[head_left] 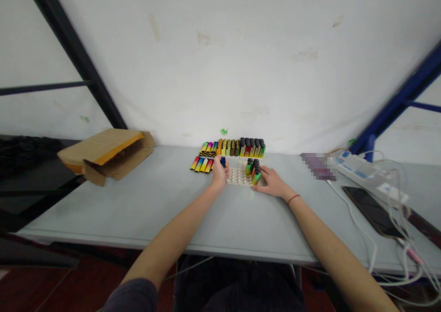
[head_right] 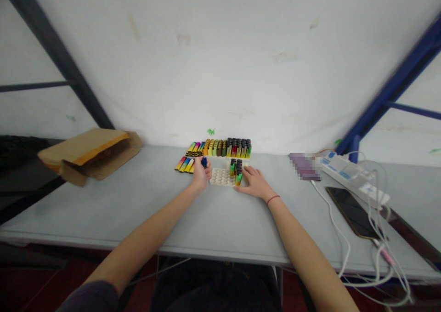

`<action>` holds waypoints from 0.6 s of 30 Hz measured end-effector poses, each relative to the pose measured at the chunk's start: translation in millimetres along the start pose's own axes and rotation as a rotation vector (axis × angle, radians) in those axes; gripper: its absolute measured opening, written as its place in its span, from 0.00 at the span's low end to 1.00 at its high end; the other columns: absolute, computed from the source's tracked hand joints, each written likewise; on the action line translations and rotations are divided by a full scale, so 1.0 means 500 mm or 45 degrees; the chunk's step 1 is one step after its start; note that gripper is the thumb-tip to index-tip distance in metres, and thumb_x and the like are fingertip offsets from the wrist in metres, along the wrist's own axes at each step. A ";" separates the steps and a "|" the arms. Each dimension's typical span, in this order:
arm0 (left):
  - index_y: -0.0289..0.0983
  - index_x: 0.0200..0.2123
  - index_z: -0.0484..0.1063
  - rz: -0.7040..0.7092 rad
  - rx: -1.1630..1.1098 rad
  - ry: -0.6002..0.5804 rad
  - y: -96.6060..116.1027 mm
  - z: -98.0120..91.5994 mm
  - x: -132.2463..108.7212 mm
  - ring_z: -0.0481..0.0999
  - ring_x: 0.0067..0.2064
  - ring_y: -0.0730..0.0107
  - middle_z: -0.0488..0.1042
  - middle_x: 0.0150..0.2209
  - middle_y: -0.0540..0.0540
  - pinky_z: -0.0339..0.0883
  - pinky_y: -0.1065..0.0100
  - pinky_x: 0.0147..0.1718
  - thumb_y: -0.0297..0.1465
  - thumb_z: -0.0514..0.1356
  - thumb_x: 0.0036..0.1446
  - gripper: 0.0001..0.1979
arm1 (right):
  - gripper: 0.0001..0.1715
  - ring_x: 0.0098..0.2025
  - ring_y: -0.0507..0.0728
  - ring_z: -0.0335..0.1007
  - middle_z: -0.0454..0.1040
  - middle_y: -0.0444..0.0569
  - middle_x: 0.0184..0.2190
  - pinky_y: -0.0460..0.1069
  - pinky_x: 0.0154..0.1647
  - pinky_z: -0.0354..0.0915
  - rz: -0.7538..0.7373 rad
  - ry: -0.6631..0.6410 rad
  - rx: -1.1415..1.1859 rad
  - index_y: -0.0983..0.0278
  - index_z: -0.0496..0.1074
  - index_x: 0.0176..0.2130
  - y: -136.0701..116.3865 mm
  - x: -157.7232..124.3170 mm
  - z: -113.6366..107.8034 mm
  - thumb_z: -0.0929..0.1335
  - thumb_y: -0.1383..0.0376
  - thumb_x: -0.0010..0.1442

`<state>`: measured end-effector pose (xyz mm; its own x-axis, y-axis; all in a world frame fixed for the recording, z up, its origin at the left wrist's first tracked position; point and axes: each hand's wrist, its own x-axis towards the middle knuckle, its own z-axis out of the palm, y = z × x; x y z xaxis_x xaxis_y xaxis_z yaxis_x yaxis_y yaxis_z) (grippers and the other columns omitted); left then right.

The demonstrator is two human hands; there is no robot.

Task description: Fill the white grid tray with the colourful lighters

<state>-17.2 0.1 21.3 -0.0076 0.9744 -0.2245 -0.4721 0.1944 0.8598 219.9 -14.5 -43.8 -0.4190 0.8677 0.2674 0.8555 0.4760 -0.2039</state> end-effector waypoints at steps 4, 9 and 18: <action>0.41 0.23 0.55 0.028 0.030 -0.037 -0.006 -0.001 0.007 0.44 0.13 0.80 0.48 0.14 0.58 0.37 0.75 0.14 0.48 0.46 0.65 0.22 | 0.47 0.66 0.72 0.62 0.65 0.64 0.66 0.65 0.66 0.58 -0.001 0.006 0.006 0.64 0.66 0.66 -0.001 0.000 0.001 0.69 0.39 0.59; 0.40 0.32 0.61 0.226 0.288 -0.175 -0.028 0.002 0.008 0.54 0.16 0.78 0.58 0.18 0.58 0.49 0.75 0.17 0.51 0.52 0.64 0.20 | 0.46 0.66 0.71 0.61 0.65 0.62 0.67 0.66 0.66 0.58 -0.007 0.017 0.006 0.62 0.65 0.66 -0.001 0.000 0.001 0.69 0.40 0.60; 0.37 0.44 0.74 0.937 0.941 -0.550 -0.056 -0.009 0.007 0.75 0.49 0.61 0.75 0.48 0.39 0.73 0.65 0.42 0.41 0.58 0.63 0.15 | 0.46 0.66 0.72 0.61 0.65 0.63 0.66 0.65 0.66 0.58 -0.021 0.021 0.007 0.64 0.66 0.65 -0.002 0.000 0.000 0.69 0.40 0.59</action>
<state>-7.9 -2.3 -5.6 0.3049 0.8089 0.5028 0.1599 -0.5639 0.8102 219.2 -14.8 -43.6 -0.4280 0.8573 0.2860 0.8469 0.4909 -0.2041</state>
